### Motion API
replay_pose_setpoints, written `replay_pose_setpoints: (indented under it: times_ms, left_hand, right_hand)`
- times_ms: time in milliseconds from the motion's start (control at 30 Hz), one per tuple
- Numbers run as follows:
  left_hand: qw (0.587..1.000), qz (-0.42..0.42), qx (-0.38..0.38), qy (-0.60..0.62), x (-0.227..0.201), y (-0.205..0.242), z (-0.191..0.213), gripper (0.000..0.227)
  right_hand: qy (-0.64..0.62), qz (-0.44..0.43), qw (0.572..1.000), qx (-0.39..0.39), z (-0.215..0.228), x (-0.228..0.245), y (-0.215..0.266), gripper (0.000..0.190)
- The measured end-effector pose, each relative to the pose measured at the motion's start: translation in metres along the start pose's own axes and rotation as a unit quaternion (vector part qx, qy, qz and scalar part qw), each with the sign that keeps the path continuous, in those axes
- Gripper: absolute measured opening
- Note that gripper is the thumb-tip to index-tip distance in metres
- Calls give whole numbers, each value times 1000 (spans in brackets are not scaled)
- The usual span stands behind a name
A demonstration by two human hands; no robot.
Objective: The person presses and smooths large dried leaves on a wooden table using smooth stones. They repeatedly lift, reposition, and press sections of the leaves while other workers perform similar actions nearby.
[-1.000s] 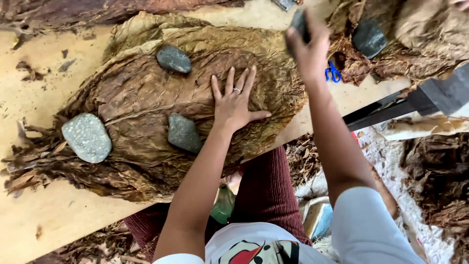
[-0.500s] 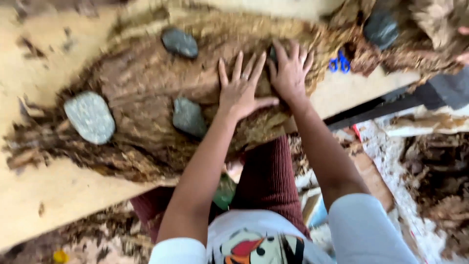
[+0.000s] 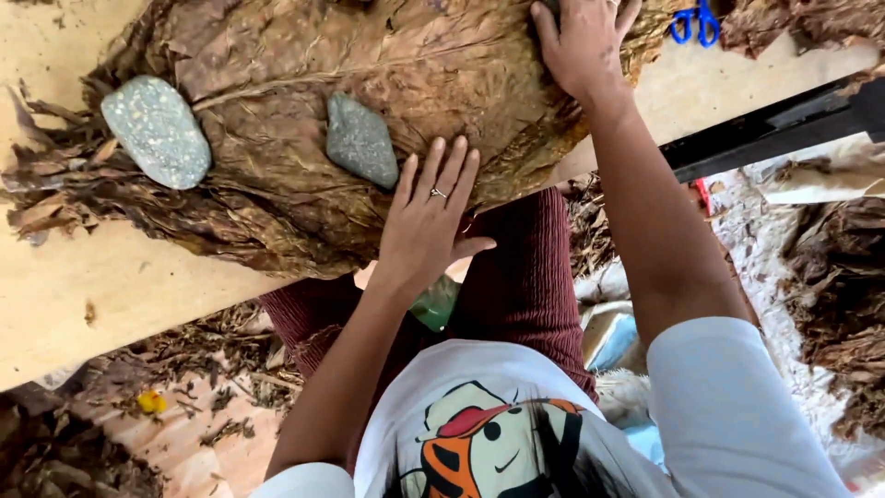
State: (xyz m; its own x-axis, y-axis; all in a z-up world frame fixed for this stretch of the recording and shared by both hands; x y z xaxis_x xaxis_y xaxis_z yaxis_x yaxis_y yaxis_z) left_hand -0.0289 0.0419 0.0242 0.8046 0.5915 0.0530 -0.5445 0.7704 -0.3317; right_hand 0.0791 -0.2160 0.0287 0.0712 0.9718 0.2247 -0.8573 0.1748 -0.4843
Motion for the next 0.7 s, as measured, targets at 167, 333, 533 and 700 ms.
replay_pose_setpoints:
  times_ms: [167,333,533,700]
  left_hand:
    - [999,2,-34,-8,-1,2,-6,110]
    - [999,3,-31,-43,-4,4,-15,116]
    - [998,8,-51,-31,-3,6,-10,114]
    - [977,-16,-56,203,26,-10,17,81]
  right_hand:
    - [113,66,990,-61,21,49,0,55]
    - [-105,166,978,72,-3,108,-13,49]
    - [-70,72,969,228,-22,115,-39,75]
    - [-43,90,979,179,-28,110,-31,65]
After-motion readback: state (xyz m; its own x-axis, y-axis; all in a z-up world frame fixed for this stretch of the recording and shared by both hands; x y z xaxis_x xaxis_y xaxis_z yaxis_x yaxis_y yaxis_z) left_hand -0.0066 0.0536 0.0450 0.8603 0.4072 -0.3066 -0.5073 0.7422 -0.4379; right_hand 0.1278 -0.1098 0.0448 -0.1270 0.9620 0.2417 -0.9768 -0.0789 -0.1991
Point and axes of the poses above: each hand's wrist, its own y-axis away from the middle knuckle, its own z-axis out of the back of the hand, x = y × z, the point moved 4 cm from there along -y, towards the middle knuckle, and after that the axes turned 8 degrees about -x, right-handed, at the moved point
